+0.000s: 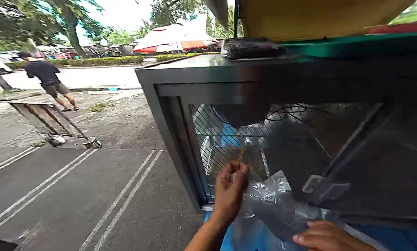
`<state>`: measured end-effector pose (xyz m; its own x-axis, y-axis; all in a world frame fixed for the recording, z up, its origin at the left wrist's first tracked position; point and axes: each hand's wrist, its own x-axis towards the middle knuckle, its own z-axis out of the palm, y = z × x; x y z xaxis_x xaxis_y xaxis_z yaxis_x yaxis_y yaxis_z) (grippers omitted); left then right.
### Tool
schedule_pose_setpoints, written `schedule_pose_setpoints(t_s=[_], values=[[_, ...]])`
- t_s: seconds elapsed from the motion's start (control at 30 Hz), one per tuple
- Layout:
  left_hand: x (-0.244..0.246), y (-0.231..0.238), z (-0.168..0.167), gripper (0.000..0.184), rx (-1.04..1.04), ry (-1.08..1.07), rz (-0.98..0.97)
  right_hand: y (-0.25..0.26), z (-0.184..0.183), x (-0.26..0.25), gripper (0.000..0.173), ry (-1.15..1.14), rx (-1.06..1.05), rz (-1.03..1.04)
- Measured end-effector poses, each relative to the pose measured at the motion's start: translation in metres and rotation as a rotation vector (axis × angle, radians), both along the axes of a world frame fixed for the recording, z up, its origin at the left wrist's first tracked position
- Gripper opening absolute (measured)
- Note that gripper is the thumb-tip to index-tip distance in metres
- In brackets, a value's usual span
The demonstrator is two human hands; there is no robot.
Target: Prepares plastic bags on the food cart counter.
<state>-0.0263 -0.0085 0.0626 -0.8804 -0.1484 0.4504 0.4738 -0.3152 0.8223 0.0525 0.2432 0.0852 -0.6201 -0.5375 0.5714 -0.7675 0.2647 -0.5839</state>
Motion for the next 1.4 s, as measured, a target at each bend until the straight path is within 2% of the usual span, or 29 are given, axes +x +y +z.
schedule_pose_setpoints(t_s=[0.07, 0.2, 0.23, 0.27, 0.33, 0.47, 0.5, 0.57, 0.67, 0.9, 1.0, 1.1, 1.17, 1.27, 1.33, 1.4], values=[[0.007, 0.011, -0.001, 0.011, -0.044, 0.069, -0.04, -0.007, 0.006, 0.001, 0.021, 0.093, -0.144, -0.144], [0.023, 0.029, 0.003, 0.014, -0.177, 0.202, -0.124, -0.027, -0.004, -0.005, 0.053, 0.173, -0.221, -0.404], [0.026, 0.031, 0.003, 0.014, -0.195, 0.228, -0.151, -0.03, -0.009, -0.006, 0.055, 0.167, -0.222, -0.438], [0.029, 0.033, 0.004, 0.014, -0.198, 0.251, -0.184, -0.032, -0.015, -0.008, 0.049, 0.15, -0.235, -0.456], [0.032, 0.034, 0.004, 0.018, -0.206, 0.283, -0.235, -0.032, -0.022, -0.008, 0.026, 0.099, -0.3, -0.44], [0.031, 0.026, 0.003, 0.063, -0.296, 0.181, -0.272, -0.02, -0.022, -0.006, 0.012, 0.005, -0.43, -0.395], [0.03, 0.025, 0.002, 0.066, -0.318, 0.129, -0.289, -0.017, -0.023, -0.005, 0.011, -0.011, -0.449, -0.397], [0.03, 0.025, -0.001, 0.052, -0.315, 0.032, -0.328, -0.013, -0.025, -0.005, 0.01, -0.04, -0.478, -0.39], [0.03, 0.03, -0.006, 0.027, -0.269, -0.002, -0.317, -0.01, -0.03, -0.005, 0.01, -0.048, -0.474, -0.402], [0.027, 0.041, -0.012, 0.014, -0.172, -0.037, -0.367, -0.001, -0.041, 0.0, 0.021, -0.063, -0.416, -0.48], [0.025, 0.045, -0.026, 0.014, -0.149, -0.068, -0.501, 0.005, -0.046, 0.0, 0.023, -0.057, -0.505, -0.398], [0.025, 0.049, -0.05, 0.015, -0.152, -0.115, -0.709, 0.01, -0.051, -0.001, 0.019, -0.22, -0.713, -0.154], [0.03, 0.054, -0.065, 0.013, -0.059, -0.138, -0.862, 0.01, -0.056, 0.005, 0.022, -0.425, -0.867, 0.011], [0.038, 0.059, -0.077, 0.012, 0.185, -0.205, -1.032, 0.01, -0.063, 0.016, 0.022, -0.759, -1.087, 0.151], [0.041, 0.06, -0.081, 0.014, 0.315, -0.3, -1.072, 0.013, -0.069, 0.016, 0.02, -0.864, -1.172, 0.297], [0.039, 0.058, -0.088, 0.014, 0.31, -0.369, -1.091, 0.02, -0.072, 0.015, 0.02, -0.877, -1.247, 0.344]])
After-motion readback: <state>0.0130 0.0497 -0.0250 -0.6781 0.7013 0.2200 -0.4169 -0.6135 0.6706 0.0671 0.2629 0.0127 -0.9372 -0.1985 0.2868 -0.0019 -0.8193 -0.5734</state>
